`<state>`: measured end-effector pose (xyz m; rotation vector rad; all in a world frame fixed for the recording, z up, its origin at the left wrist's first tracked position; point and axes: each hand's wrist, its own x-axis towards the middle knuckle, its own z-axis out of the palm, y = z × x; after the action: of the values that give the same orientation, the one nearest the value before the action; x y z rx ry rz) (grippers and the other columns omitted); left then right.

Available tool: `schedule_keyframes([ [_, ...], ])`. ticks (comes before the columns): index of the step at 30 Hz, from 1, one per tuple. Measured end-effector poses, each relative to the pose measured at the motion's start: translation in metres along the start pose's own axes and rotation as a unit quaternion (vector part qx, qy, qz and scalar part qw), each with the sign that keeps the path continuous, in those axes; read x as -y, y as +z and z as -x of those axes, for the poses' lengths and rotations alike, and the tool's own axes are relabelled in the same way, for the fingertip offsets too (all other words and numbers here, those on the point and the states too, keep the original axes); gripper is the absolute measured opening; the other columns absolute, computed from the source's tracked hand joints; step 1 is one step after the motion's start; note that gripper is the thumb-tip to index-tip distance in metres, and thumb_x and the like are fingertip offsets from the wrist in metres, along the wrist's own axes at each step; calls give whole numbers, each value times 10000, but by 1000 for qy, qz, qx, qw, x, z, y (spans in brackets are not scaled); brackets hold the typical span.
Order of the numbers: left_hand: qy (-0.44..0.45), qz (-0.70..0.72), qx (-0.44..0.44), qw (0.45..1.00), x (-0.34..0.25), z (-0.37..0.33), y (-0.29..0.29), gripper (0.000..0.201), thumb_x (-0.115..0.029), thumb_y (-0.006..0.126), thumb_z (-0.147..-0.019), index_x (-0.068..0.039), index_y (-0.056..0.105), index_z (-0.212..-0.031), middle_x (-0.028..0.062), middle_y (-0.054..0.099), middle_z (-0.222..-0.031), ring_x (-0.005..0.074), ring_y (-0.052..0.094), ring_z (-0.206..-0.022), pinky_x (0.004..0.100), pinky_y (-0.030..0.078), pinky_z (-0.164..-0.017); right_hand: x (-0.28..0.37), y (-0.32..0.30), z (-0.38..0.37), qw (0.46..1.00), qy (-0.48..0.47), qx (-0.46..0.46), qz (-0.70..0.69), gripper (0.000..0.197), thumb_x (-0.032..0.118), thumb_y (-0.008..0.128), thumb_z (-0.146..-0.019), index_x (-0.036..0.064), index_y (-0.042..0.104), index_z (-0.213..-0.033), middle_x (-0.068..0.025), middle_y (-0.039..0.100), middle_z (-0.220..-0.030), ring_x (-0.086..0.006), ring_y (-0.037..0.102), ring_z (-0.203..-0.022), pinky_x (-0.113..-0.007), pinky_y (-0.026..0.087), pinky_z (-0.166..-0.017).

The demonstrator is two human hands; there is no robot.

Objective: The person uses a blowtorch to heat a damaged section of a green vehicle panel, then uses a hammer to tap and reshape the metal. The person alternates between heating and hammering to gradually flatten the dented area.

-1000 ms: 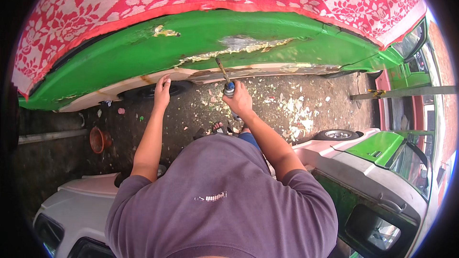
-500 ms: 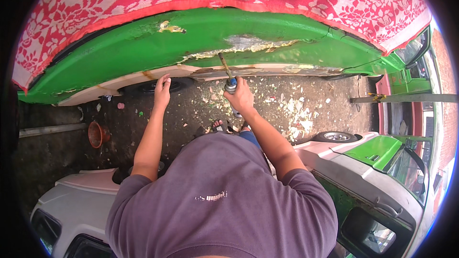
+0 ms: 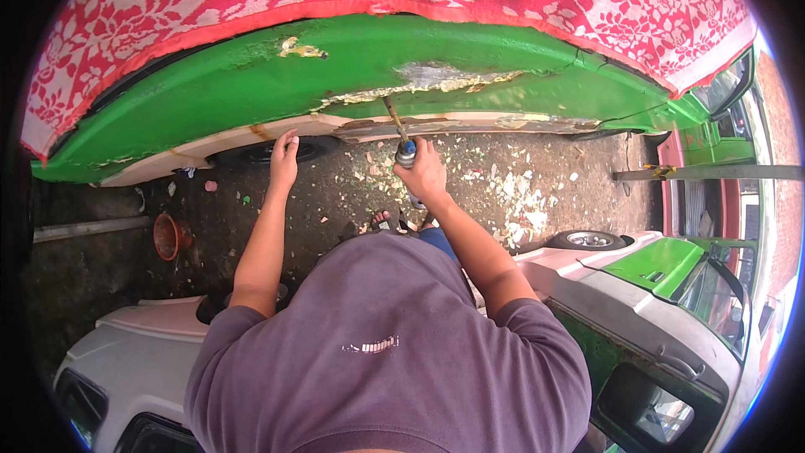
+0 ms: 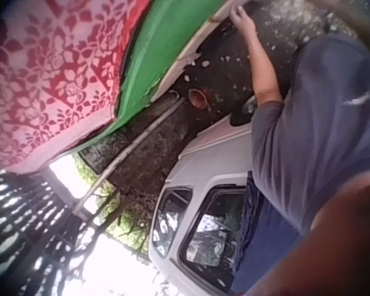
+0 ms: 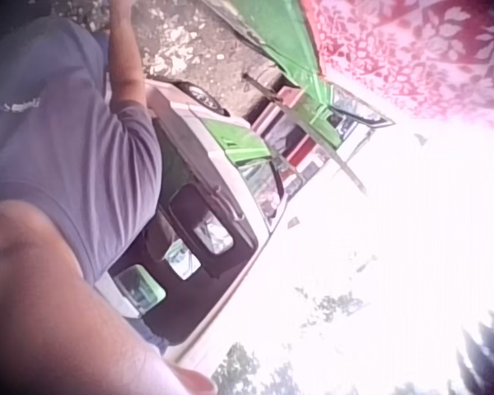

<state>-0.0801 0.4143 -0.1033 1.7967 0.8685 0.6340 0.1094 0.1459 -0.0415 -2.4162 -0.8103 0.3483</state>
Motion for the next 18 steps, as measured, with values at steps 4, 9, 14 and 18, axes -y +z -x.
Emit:
schedule_keyframes([
  [4, -3, -2, -8, 1000, 1, 2, -1, 329, -254, 553, -992, -31, 589, -1231, 135, 594, -1220, 255, 560, -1136, 357, 431, -973, -3, -3, -1, 1000, 10, -14, -20, 712, 318, 727, -724, 34, 454, -1317, -185, 568, -1225, -378, 578, -1109, -467, 483, -915],
  [9, -1, -5, -27, 1000, 1, 8, -2, 325, -249, 550, -995, -32, 591, -1233, 127, 596, -1218, 249, 560, -1131, 348, 427, -977, -9, 0, -5, 1000, -13, 12, -3, 683, 314, 724, -723, 31, 470, -1290, -186, 573, -1202, -386, 583, -1085, -472, 491, -893],
  [14, -36, -23, -39, 998, -16, 24, -1, 331, -258, 549, -998, -42, 595, -1245, 111, 601, -1213, 223, 563, -1114, 332, 431, -969, -16, -8, -11, 999, -16, 2, -33, 653, 315, 727, -722, 41, 487, -1263, -187, 580, -1170, -390, 586, -1068, -471, 499, -870],
  [18, -17, -10, -73, 997, -8, 32, -5, 333, -265, 549, -1000, -50, 598, -1250, 102, 603, -1212, 213, 567, -1097, 327, 437, -956, -18, -7, -14, 998, -43, 31, -20, 678, 309, 735, -714, 33, 479, -1279, -199, 576, -1181, -389, 581, -1081, -476, 494, -881],
])
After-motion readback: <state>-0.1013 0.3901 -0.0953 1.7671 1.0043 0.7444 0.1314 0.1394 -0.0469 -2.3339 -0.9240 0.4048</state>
